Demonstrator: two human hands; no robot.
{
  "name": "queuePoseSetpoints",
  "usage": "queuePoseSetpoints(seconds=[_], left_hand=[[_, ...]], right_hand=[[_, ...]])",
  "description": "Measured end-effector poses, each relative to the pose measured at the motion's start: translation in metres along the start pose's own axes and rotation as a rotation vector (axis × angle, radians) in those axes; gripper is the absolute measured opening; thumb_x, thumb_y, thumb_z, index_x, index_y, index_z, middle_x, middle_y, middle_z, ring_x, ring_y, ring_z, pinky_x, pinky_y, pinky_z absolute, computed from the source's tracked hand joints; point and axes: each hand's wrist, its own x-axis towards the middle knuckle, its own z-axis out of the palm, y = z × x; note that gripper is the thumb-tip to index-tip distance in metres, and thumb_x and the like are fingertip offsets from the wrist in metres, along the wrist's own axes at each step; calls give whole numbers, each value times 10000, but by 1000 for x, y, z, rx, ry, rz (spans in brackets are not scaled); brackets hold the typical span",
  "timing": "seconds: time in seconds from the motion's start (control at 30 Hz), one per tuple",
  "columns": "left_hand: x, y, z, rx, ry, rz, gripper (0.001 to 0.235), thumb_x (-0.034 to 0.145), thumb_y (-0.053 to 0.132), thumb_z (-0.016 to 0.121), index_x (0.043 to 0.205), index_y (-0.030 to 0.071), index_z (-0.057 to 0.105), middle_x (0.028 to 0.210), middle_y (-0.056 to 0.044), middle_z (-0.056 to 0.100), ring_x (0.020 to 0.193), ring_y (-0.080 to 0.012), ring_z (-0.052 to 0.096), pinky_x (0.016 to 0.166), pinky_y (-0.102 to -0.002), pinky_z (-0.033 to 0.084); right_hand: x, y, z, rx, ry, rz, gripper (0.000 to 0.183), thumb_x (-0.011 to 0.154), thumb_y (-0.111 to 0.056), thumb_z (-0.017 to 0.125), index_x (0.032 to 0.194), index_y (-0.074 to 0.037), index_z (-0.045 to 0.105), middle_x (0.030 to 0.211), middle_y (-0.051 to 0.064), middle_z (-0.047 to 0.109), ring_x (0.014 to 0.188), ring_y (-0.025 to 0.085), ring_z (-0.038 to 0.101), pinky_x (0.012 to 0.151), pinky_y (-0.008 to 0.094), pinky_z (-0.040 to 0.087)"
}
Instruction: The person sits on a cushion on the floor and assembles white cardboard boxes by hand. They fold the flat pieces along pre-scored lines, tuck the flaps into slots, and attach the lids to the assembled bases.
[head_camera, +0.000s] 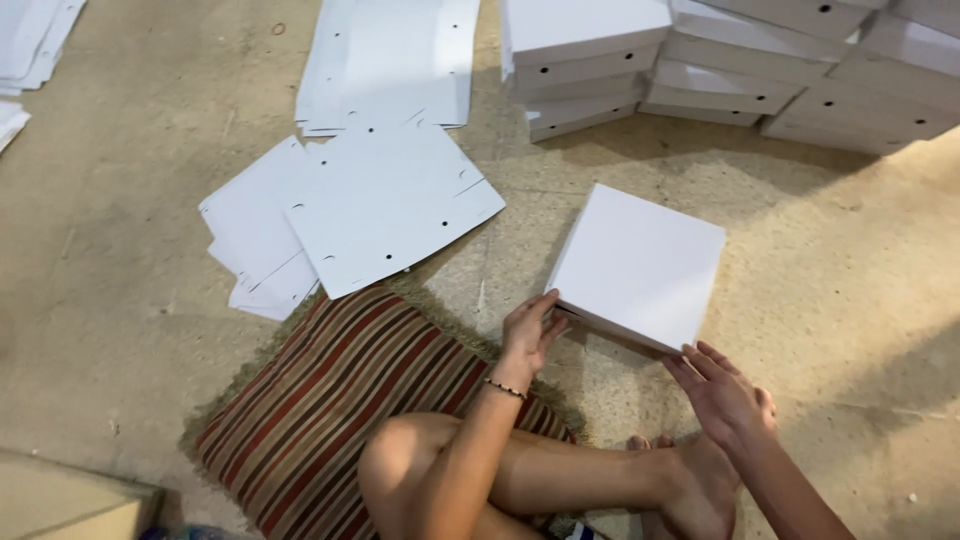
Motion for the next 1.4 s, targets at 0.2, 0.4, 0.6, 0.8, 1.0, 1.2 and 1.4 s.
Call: queuePoseSetpoints(seconds=[0.2,0.4,0.6,0.8,1.0,1.2,1.4], left_hand=[[-2,7,4,41,-30,-24,293,768,100,665,1045,24,603,956,-90,586,666,-152,572,606,-236,562],[-8,9,10,193,-34,63,291,796,123,639,1066,28,587,962,-98,618,711,-154,595,610,-226,551],[-9,24,9,515,14,231,274,827,241,598,1041,70,594,959,-61,613,776,-153,578,684,-253,506],[-2,30,7,783,-2,373,356,807,314,580,1064,69,603,1042,-86,639,944,-207,612,822,-305,514],[-1,38,5,876,-70,414,341,834,298,554,1085,70,591,1027,-85,643,907,-191,619,790,-261,522],[13,41,-4,1003,-226,497,440,821,398,503,1121,91,602,1085,-69,619,993,-223,587,818,-335,482],[2,30,7,973,-479,501,420,854,358,522,1142,57,579,1103,-157,596,1054,-304,548,852,-423,467]], right_hand=[[-10,-20,19,-257,19,31,383,804,-108,538,1156,-75,392,1084,151,510,988,308,525,860,450,471],[-1,-18,23,-1005,12,-342,756,743,-229,589,1383,-134,197,1355,165,337,1112,335,474,816,462,480],[-18,-24,20,-1732,-82,-258,691,770,-455,513,1342,-150,274,1044,93,635,732,234,685,601,364,542],[16,-80,44,-1688,-3,-798,656,832,-459,420,1328,-43,312,1325,218,371,1168,349,398,852,524,440],[50,-90,37,-1665,-99,-534,672,828,-486,381,1315,-33,285,1242,231,413,1006,388,475,771,525,437],[13,-59,-10,-2050,-126,-71,472,832,-563,436,789,-95,477,528,29,564,421,132,464,413,243,371],[5,-64,43,-2128,-260,-567,476,804,-515,459,924,-88,630,893,160,650,886,330,626,737,405,494]])
